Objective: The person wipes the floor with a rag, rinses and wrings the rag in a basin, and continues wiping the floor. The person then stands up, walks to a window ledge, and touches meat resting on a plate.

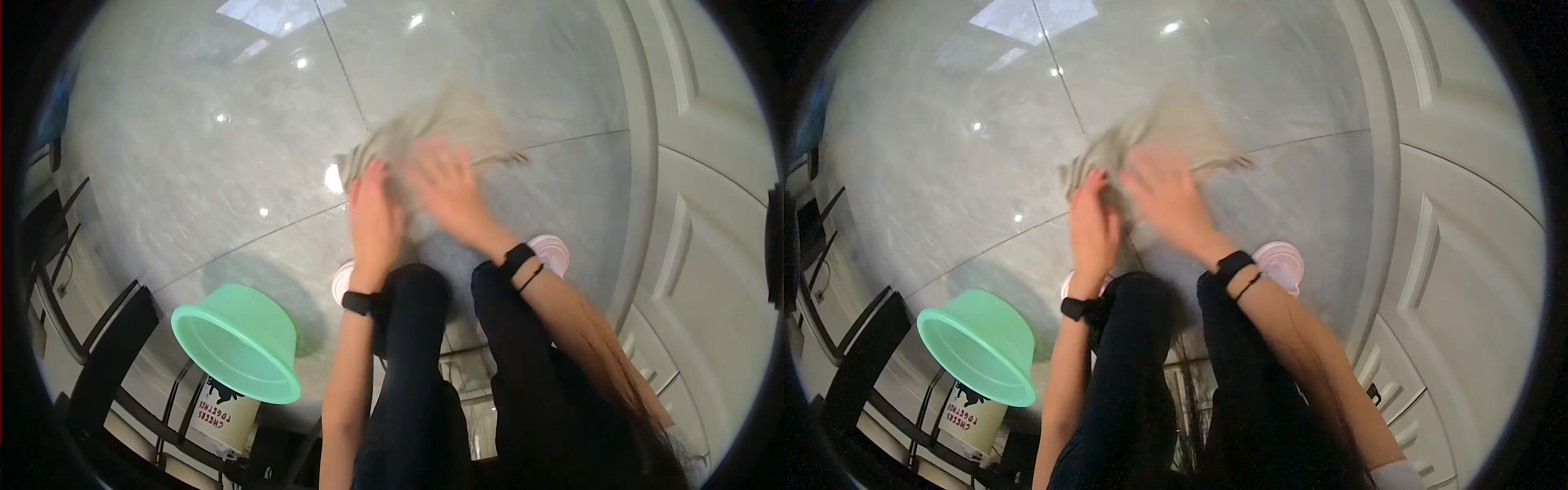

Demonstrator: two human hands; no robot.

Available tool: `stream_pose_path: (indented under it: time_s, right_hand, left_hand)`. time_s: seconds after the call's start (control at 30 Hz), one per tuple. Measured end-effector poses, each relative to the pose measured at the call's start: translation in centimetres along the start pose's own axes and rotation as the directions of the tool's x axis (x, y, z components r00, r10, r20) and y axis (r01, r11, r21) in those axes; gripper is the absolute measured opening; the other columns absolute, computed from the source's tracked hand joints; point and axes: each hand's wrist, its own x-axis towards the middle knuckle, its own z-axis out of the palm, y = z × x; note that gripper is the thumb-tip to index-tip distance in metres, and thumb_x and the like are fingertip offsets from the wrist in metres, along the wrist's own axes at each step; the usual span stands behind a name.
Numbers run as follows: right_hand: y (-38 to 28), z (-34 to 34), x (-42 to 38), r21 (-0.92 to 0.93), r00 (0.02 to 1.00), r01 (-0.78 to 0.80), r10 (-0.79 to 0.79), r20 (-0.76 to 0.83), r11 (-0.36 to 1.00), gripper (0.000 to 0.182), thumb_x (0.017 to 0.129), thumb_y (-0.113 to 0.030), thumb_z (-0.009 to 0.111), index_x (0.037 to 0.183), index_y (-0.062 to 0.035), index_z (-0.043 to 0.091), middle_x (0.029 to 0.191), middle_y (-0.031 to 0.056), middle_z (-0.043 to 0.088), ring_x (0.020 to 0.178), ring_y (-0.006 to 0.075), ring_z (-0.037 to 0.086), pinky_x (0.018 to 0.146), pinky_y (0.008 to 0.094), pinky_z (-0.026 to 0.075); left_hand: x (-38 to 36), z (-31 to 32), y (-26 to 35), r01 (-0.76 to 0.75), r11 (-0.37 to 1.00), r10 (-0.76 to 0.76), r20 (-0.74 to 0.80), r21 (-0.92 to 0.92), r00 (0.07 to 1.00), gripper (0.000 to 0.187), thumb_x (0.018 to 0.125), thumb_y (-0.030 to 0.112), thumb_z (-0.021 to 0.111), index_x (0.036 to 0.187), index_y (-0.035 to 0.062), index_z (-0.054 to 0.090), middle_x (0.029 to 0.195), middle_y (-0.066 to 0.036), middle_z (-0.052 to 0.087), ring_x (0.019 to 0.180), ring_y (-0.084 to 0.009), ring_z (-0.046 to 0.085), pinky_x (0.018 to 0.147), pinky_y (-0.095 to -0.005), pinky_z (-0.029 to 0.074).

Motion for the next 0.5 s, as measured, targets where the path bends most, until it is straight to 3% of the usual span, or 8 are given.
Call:
stream_pose_path:
  time_s: [0.03,0.1,0.13,0.2,0.33,0.4,0.5]
  right_hand:
    - [-0.9,0.4,0.0,0.001,0.991,0.137,-0.137,-0.001,0.991,0.053,0.085,-0.017,0.057,0.137,-0.0114,0.050,0.152,0.0125,0.038,0.144,0.0325,0.029,0.114,0.0548,0.025]
    - [-2.1,0.4,-0.8,0.134,0.966,0.254,-0.259,0.019,0.958,0.047,0.085,-0.012,0.054,0.132,-0.0105,0.054,0.151,0.0105,0.041,0.142,0.0284,0.033,0.114,0.0499,0.027]
    - [-2.0,0.3,-1.2,0.202,0.947,0.307,-0.319,0.029,0.930,0.045,0.085,-0.010,0.053,0.130,-0.0100,0.055,0.150,0.0095,0.042,0.141,0.0263,0.035,0.115,0.0474,0.028]
    - [-0.6,-1.0,-1.0,0.222,0.975,0.222,-0.220,-0.033,0.949,0.041,0.085,-0.004,0.051,0.125,-0.0083,0.058,0.145,0.0092,0.047,0.138,0.0248,0.040,0.114,0.0424,0.031]
    - [5.2,-2.7,-3.2,0.154,0.985,-0.036,0.061,-0.161,0.987,0.038,0.081,0.004,0.051,0.117,-0.0052,0.061,0.133,0.0111,0.055,0.130,0.0288,0.048,0.105,0.0404,0.041]
    - [7.7,-4.7,-4.5,0.168,0.987,-0.058,0.082,-0.137,0.984,0.034,0.078,0.007,0.050,0.109,-0.0038,0.062,0.124,0.0131,0.059,0.120,0.0330,0.053,0.099,0.0403,0.045]
    - [9.3,-7.2,-5.8,0.436,0.971,-0.173,0.228,-0.077,0.883,0.030,0.079,0.009,0.046,0.103,-0.0018,0.060,0.114,0.0121,0.064,0.107,0.0283,0.060,0.093,0.0354,0.047]
  left_hand:
    - [-0.7,-0.7,-0.5,0.137,0.989,-0.135,-0.038,0.054,0.990,0.039,0.082,0.002,0.054,0.122,0.0010,0.051,0.118,-0.015,0.061,0.114,-0.0329,0.055,0.100,-0.0456,0.040]
    - [-1.8,-1.9,-1.7,0.379,0.908,-0.391,-0.035,-0.180,0.920,0.031,0.087,0.003,0.052,0.119,0.0032,0.053,0.098,-0.012,0.066,0.096,-0.0294,0.061,0.085,-0.0417,0.045]
    - [-2.9,-3.0,-2.4,0.446,0.876,-0.462,-0.049,-0.183,0.886,0.026,0.091,0.006,0.052,0.117,0.0039,0.053,0.089,-0.010,0.066,0.089,-0.0240,0.062,0.079,-0.0368,0.047]
    - [-3.3,-4.2,-1.8,0.466,0.850,-0.497,-0.080,-0.247,0.864,0.028,0.094,0.007,0.053,0.121,0.0030,0.049,0.090,-0.009,0.066,0.080,-0.0164,0.059,0.074,-0.0309,0.047]
    - [-3.9,-4.3,-2.1,0.401,0.880,-0.447,-0.158,-0.256,0.880,0.031,0.095,0.009,0.054,0.125,0.0048,0.050,0.093,-0.008,0.067,0.081,-0.0165,0.058,0.073,-0.0302,0.046]
    - [-3.9,-4.3,-2.1,0.412,0.871,-0.459,-0.142,-0.267,0.877,0.032,0.095,0.009,0.054,0.126,0.0055,0.050,0.094,-0.008,0.067,0.082,-0.0168,0.059,0.072,-0.0303,0.046]
    - [-3.8,-4.3,-2.0,0.377,0.884,-0.422,-0.126,-0.276,0.898,0.030,0.095,0.009,0.053,0.125,0.0053,0.051,0.095,-0.007,0.068,0.082,-0.0170,0.059,0.072,-0.0304,0.046]
